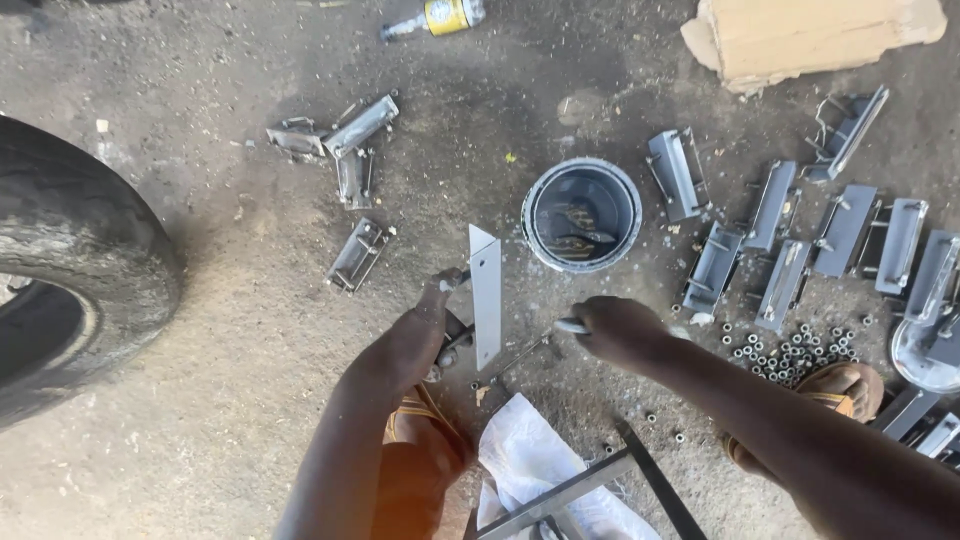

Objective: A person is painting several metal brackets and components using a paintbrush and grey paint while working on the floor of a fabrication area.

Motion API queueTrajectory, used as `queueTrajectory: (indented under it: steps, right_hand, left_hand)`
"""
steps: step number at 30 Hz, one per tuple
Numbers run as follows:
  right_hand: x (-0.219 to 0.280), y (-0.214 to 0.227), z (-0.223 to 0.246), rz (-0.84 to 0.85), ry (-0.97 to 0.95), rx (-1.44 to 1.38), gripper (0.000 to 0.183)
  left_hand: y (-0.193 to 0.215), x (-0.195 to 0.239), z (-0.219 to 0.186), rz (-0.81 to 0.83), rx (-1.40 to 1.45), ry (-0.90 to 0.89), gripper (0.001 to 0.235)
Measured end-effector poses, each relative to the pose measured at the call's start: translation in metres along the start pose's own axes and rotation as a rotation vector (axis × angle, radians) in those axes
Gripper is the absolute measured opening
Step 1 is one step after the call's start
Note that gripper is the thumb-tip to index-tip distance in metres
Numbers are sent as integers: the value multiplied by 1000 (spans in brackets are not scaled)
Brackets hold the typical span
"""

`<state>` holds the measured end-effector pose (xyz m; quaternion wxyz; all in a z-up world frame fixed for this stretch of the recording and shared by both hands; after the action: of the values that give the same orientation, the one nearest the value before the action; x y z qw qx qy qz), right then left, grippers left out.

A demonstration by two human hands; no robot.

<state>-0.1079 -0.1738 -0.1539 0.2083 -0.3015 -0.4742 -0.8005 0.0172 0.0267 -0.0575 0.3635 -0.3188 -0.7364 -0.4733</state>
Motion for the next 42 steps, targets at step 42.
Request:
queueTrajectory:
  steps: [42]
  right_hand:
    - [112, 115, -17, -324, -97, -1040, 34]
  left_hand:
    - [-45, -46, -27, 561, 970, -57, 83]
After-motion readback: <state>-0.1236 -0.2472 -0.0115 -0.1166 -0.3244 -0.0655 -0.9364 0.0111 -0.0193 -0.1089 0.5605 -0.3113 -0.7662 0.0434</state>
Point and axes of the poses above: each hand's wrist, its own x-axis away from the middle knuckle, its own y-axis out of the back of the hand, z = x × y, the point moved 2 cm from there along -x, towards the middle knuckle, and after that the axes turned 11 degrees about x, right-handed, at the moved point
